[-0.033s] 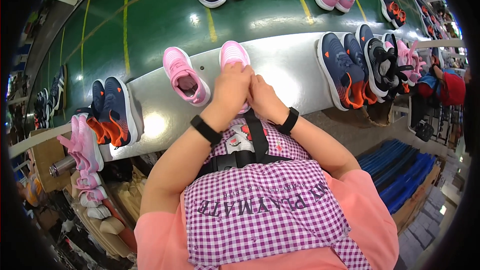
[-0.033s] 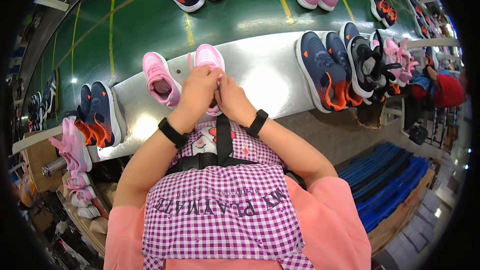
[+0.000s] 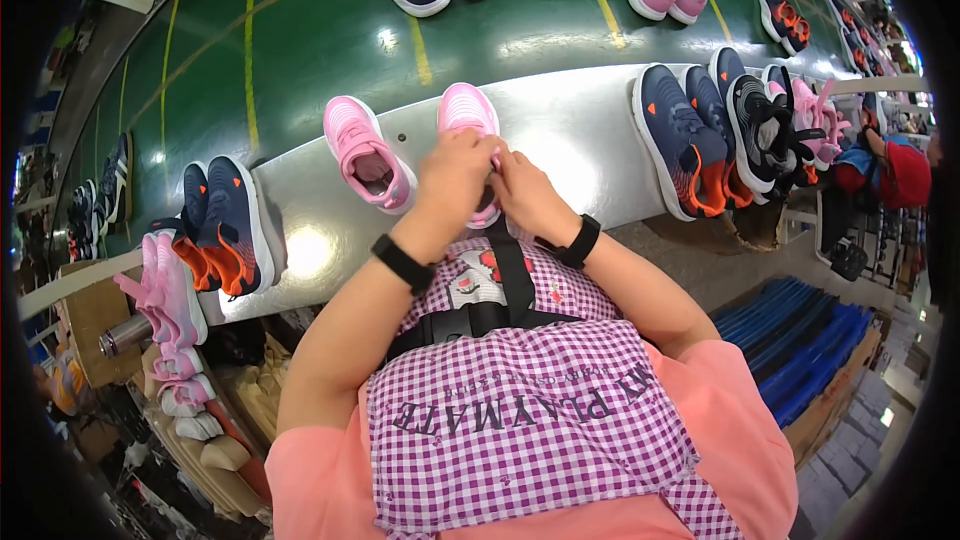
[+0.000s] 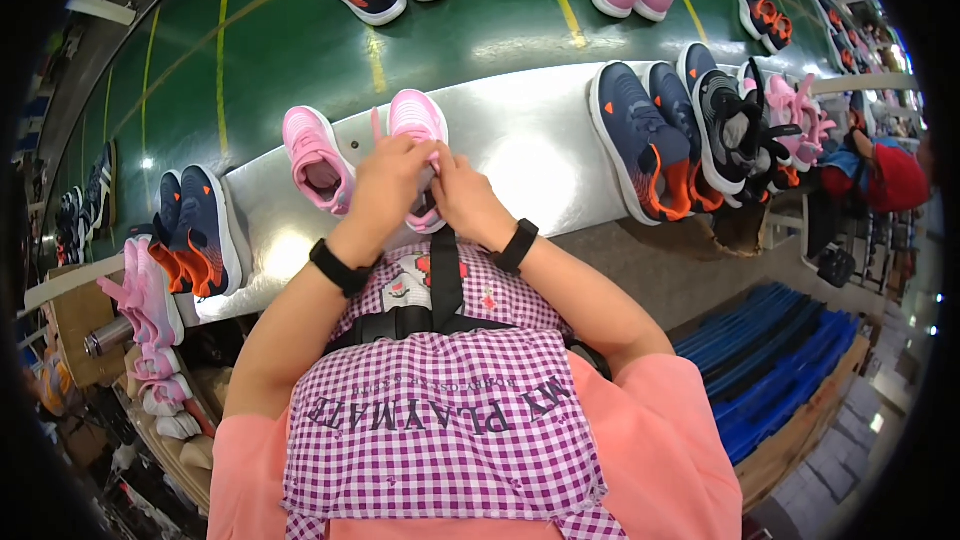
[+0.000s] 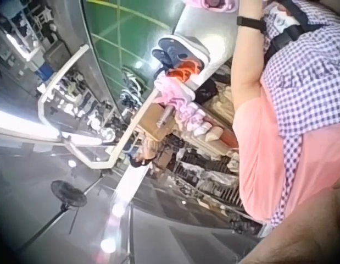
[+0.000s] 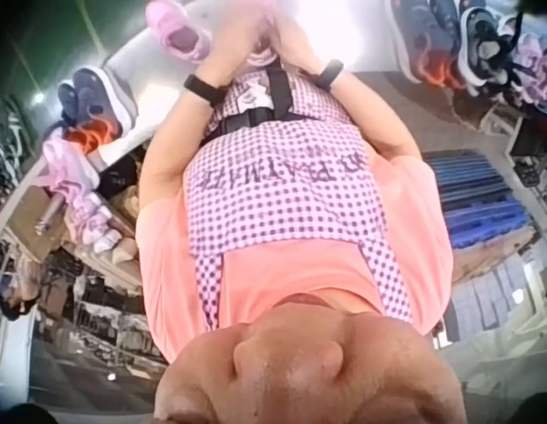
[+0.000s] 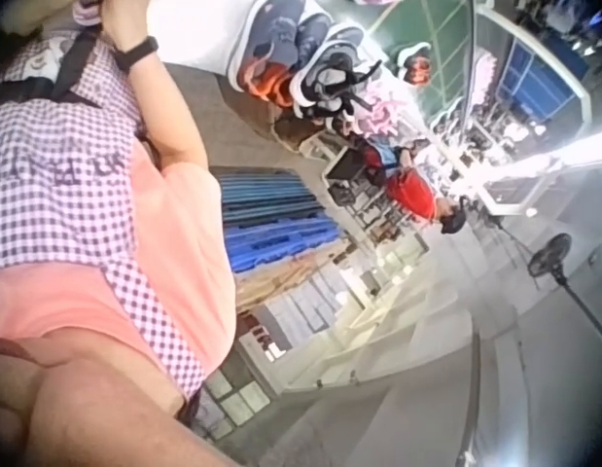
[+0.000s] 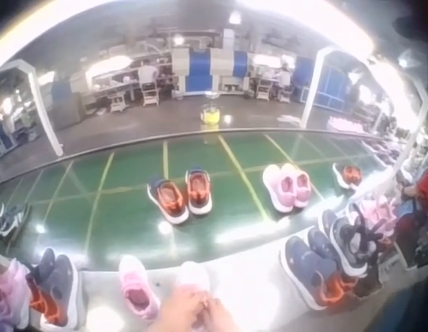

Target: Inspecting and organizing multiple pairs of shoes on a conveyor belt and workstation.

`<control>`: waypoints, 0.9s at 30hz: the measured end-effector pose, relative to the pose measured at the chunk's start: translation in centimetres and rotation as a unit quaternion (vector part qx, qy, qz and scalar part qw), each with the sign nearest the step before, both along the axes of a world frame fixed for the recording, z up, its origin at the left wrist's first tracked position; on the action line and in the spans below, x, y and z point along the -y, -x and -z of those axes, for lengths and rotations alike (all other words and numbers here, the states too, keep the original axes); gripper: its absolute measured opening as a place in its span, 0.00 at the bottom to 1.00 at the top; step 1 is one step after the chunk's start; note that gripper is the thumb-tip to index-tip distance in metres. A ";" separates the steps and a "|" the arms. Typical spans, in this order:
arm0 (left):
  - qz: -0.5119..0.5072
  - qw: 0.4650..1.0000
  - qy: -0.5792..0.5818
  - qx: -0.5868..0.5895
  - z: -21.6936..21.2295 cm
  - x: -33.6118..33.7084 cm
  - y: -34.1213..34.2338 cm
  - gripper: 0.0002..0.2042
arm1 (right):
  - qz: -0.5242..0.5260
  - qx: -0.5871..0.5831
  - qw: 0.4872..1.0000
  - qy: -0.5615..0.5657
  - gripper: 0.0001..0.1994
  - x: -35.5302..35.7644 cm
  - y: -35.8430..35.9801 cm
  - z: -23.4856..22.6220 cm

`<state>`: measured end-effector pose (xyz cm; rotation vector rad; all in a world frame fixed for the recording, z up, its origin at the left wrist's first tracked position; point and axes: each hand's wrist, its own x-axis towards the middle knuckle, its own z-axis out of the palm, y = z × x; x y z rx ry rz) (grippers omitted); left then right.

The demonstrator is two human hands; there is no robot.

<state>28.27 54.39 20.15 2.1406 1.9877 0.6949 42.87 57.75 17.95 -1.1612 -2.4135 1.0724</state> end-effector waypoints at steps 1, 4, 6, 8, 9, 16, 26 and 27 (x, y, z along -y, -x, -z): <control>0.037 0.998 0.003 0.045 0.0 0.4 1.2 0.10 | 0.019 -0.033 0.992 0.120 0.20 -0.6 -0.5 -0.1; 0.130 0.989 -0.012 0.067 0.1 1.3 3.1 0.13 | 0.092 -0.087 0.926 0.355 0.17 -1.3 -0.8 -1.6; 0.133 0.991 -0.014 -0.018 -0.6 1.6 2.3 0.15 | 0.053 -0.067 0.932 0.352 0.18 -1.6 -0.9 -1.5; 0.122 0.990 -0.027 -0.058 -0.4 1.8 0.7 0.16 | 0.002 -0.038 0.983 0.177 0.19 -0.7 -1.1 -0.5; 0.108 0.989 -0.040 -0.098 -0.4 1.8 0.3 0.17 | -0.050 -0.007 0.999 -0.006 0.20 -0.2 -1.1 -0.1; 0.114 0.993 0.015 -0.036 -1.3 2.1 0.6 0.20 | -0.109 0.062 0.980 -0.152 0.15 0.9 0.1 0.9; 0.123 0.986 -0.062 -0.091 -0.9 2.4 0.5 0.17 | -0.007 -0.071 0.997 0.008 0.16 -7.1 2.8 -6.8; 0.123 0.988 -0.057 -0.079 -0.7 2.5 0.6 0.17 | 0.002 -0.140 0.989 0.038 0.15 -7.1 4.1 -7.3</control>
